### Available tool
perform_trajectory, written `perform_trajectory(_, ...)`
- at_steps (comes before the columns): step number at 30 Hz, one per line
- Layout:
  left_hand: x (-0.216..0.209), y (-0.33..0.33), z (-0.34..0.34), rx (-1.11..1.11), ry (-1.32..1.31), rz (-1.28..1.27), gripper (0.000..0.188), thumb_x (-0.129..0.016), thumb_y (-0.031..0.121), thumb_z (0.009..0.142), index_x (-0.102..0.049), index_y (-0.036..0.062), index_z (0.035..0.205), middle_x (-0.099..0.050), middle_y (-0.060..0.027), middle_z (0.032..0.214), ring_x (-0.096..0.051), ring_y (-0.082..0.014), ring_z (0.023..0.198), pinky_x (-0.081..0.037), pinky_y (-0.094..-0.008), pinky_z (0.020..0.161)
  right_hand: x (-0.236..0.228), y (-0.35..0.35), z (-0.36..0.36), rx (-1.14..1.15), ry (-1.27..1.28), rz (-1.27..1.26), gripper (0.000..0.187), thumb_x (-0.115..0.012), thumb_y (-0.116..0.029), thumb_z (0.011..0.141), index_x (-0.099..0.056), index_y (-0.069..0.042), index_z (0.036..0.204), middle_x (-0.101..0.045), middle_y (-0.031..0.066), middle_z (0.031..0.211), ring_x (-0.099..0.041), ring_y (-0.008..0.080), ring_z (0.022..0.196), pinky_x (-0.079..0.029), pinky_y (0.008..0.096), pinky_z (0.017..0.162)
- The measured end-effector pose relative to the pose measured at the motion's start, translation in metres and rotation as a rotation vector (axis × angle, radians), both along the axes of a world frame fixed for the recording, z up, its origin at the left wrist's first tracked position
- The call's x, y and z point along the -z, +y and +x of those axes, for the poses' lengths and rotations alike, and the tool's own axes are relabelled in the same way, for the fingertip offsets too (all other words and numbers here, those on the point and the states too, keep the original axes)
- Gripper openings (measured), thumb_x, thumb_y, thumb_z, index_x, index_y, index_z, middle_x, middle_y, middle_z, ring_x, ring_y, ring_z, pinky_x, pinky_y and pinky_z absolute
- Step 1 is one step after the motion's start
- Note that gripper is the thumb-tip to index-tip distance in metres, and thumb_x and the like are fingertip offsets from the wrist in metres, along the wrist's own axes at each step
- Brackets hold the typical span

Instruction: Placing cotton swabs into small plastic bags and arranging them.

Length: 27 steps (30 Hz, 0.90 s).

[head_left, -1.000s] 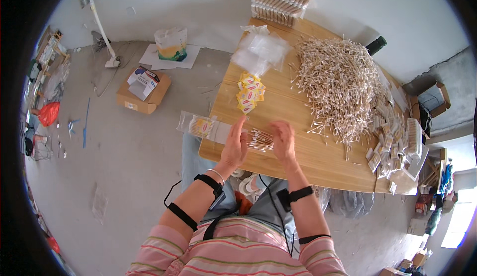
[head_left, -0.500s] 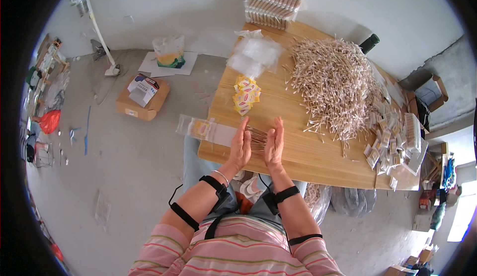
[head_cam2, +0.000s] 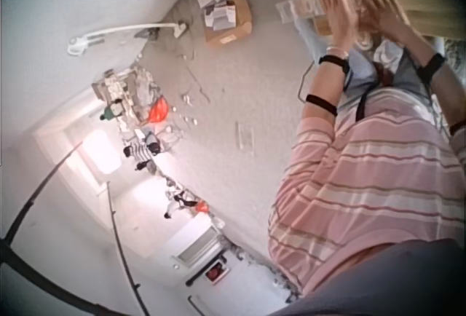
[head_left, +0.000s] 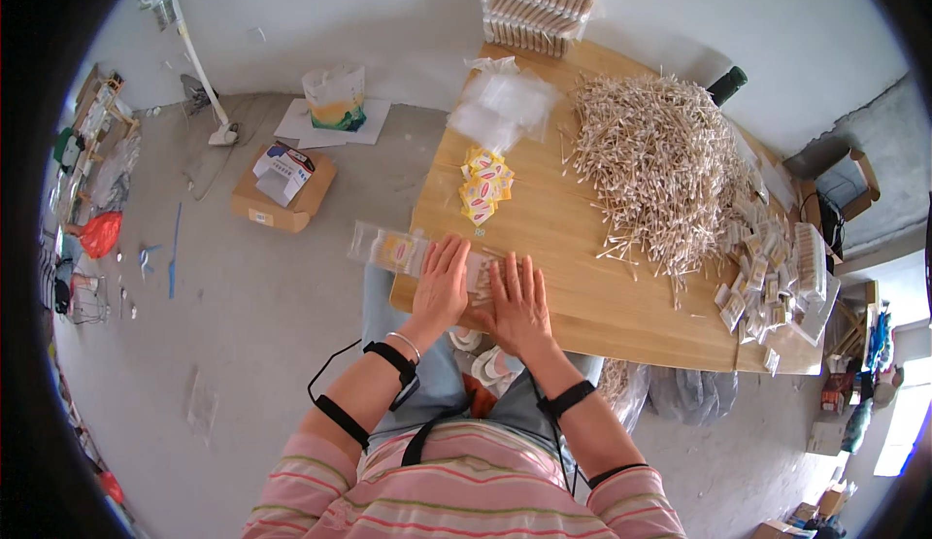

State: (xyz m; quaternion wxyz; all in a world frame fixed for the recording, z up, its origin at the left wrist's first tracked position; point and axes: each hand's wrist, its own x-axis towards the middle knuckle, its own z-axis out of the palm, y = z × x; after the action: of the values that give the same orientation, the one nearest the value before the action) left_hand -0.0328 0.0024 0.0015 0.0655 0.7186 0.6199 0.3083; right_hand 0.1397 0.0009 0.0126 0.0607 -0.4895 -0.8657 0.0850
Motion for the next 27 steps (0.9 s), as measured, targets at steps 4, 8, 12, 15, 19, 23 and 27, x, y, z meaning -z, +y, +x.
perform_trajectory(4, -0.005, 0.005, 0.006, -0.028, 0.001, -0.032, 0.043, -0.048, 0.006, 0.091, -0.044, -0.0024, 0.133, -0.049, -0.018, 0.136, -0.04, -0.0309, 0.133, -0.025, -0.0492, 0.114, 0.002, 0.009, -0.001, 0.0, -0.048, 0.064, 0.08, -0.058, -0.053, 0.085, -0.034, -0.011, 0.148, -0.022, 0.0187, 0.156, -0.014, 0.0394, 0.145, -0.009, 0.0523, 0.118)
perform_trajectory(8, -0.002, 0.004, 0.003, -0.047, -0.018, -0.025, 0.047, -0.051, 0.005, 0.087, -0.044, -0.0013, 0.133, -0.05, -0.0166, 0.134, -0.042, -0.0307, 0.131, -0.025, -0.0475, 0.114, -0.004, 0.025, 0.003, 0.034, 0.065, 0.009, 0.075, -0.059, -0.044, 0.086, -0.034, -0.008, 0.147, -0.021, 0.0197, 0.156, -0.015, 0.0398, 0.145, -0.01, 0.053, 0.117)
perform_trajectory(12, -0.009, 0.006, 0.007, -0.083, -0.011, -0.054, 0.053, -0.055, 0.003, 0.082, -0.042, -0.0011, 0.133, -0.049, -0.0161, 0.133, -0.041, -0.031, 0.13, -0.025, -0.0469, 0.114, -0.009, 0.026, 0.015, 0.129, 0.276, -0.02, 0.074, -0.062, -0.029, 0.085, -0.03, -0.002, 0.147, -0.02, 0.022, 0.155, -0.011, 0.0416, 0.145, -0.011, 0.0548, 0.116)
perform_trajectory(15, -0.01, 0.006, 0.007, -0.073, 0.004, -0.048, 0.053, -0.054, 0.002, 0.082, -0.041, -0.0008, 0.133, -0.049, -0.0159, 0.133, -0.04, -0.0308, 0.131, -0.025, -0.0466, 0.115, -0.007, 0.007, 0.014, 0.032, 0.08, -0.046, 0.074, -0.063, -0.028, 0.082, -0.034, -0.005, 0.146, -0.02, 0.0213, 0.155, -0.013, 0.0417, 0.145, -0.013, 0.0558, 0.116)
perform_trajectory(19, -0.008, 0.005, 0.008, -0.079, 0.007, -0.054, 0.053, -0.054, 0.003, 0.082, -0.041, -0.0005, 0.133, -0.049, -0.0153, 0.133, -0.04, -0.0299, 0.131, -0.024, -0.0464, 0.115, -0.009, 0.012, 0.014, 0.131, 0.185, 0.094, 0.065, -0.067, -0.023, 0.08, -0.045, -0.007, 0.138, -0.032, 0.0201, 0.149, -0.022, 0.0433, 0.14, -0.018, 0.056, 0.114)
perform_trajectory(23, -0.004, 0.006, 0.008, -0.115, 0.031, -0.088, 0.052, -0.055, 0.004, 0.083, -0.042, -0.0002, 0.133, -0.049, -0.0148, 0.134, -0.04, -0.029, 0.132, -0.023, -0.0457, 0.115, -0.015, 0.033, -0.003, 0.082, 0.416, 0.18, 0.024, -0.071, -0.01, 0.073, -0.068, -0.011, 0.098, -0.057, 0.0111, 0.118, -0.047, 0.0341, 0.118, -0.037, 0.0491, 0.101)
perform_trajectory(27, -0.006, 0.008, 0.009, -0.106, 0.047, -0.102, 0.046, -0.052, 0.008, 0.088, -0.042, 0.0013, 0.133, -0.048, -0.0154, 0.135, -0.039, -0.0301, 0.132, -0.024, -0.0455, 0.116, -0.022, 0.053, -0.024, 0.02, 0.353, 0.055, 0.008, -0.068, -0.014, 0.074, -0.072, -0.013, 0.081, -0.06, 0.0047, 0.091, -0.052, 0.0264, 0.1, -0.042, 0.0413, 0.086)
